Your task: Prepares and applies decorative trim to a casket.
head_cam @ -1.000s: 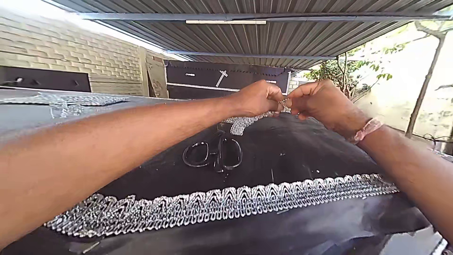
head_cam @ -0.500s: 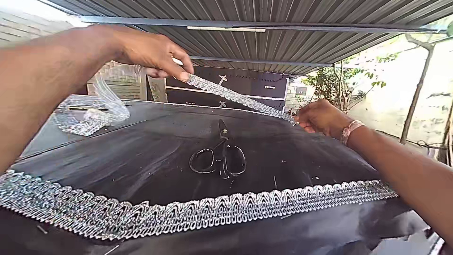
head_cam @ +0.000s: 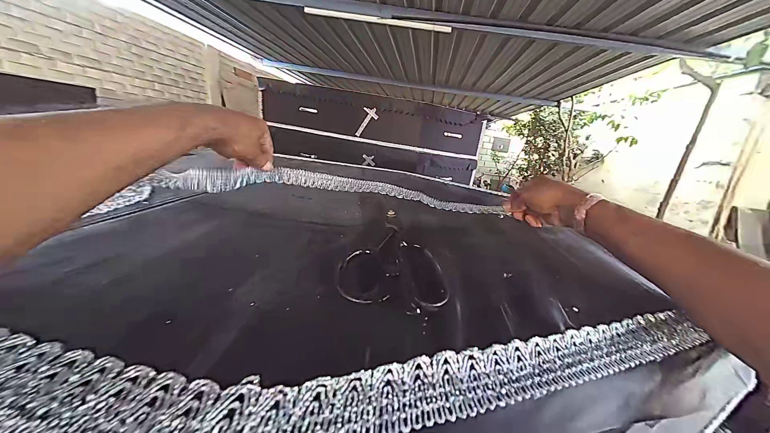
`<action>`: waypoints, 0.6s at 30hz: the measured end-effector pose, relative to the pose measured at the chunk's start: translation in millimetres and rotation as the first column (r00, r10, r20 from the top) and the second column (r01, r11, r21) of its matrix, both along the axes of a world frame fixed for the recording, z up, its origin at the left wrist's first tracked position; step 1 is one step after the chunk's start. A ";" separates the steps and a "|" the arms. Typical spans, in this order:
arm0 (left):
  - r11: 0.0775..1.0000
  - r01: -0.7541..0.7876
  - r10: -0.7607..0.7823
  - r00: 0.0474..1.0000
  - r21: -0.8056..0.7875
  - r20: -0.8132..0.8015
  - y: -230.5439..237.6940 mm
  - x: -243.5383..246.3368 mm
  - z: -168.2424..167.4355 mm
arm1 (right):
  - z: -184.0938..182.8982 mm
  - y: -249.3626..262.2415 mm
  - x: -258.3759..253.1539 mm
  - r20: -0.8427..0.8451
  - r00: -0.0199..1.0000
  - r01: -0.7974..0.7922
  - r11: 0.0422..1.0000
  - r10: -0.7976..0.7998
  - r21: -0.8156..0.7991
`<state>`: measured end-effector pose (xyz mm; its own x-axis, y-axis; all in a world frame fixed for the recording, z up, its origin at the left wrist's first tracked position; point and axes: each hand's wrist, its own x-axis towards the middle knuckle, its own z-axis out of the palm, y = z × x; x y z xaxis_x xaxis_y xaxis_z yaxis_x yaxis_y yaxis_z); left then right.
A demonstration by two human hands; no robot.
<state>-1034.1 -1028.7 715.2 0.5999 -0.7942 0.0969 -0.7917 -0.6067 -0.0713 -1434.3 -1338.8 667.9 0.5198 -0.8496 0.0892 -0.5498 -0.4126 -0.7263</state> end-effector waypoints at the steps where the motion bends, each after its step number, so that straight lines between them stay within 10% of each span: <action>1: 0.998 -0.062 0.062 0.997 0.016 -0.051 -2.5 0.4 -2.9 | -0.9 -1.1 -0.1 0.004 1.000 0.008 1.000 -0.008 0.000; 9: 0.933 -0.293 0.240 0.939 0.209 0.248 -8.5 -56.8 -5.6 | -3.3 2.8 -0.6 0.036 0.999 0.021 1.000 -0.021 0.002; 13: 0.990 -0.109 0.079 0.949 0.086 0.305 0.5 5.4 -0.9 | -2.1 10.4 4.3 0.122 0.992 -0.016 1.000 0.014 0.021; 18: 0.993 -0.119 0.115 0.983 0.019 0.143 20.7 20.1 10.1 | 2.6 15.1 21.0 0.103 0.994 -0.036 0.997 0.029 0.066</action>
<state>-1013.9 -1008.0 725.2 0.6704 -0.7231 0.1666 -0.6962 -0.6906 -0.1958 -1413.4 -1323.6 670.5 0.5382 -0.8384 0.0862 -0.4586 -0.3771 -0.8046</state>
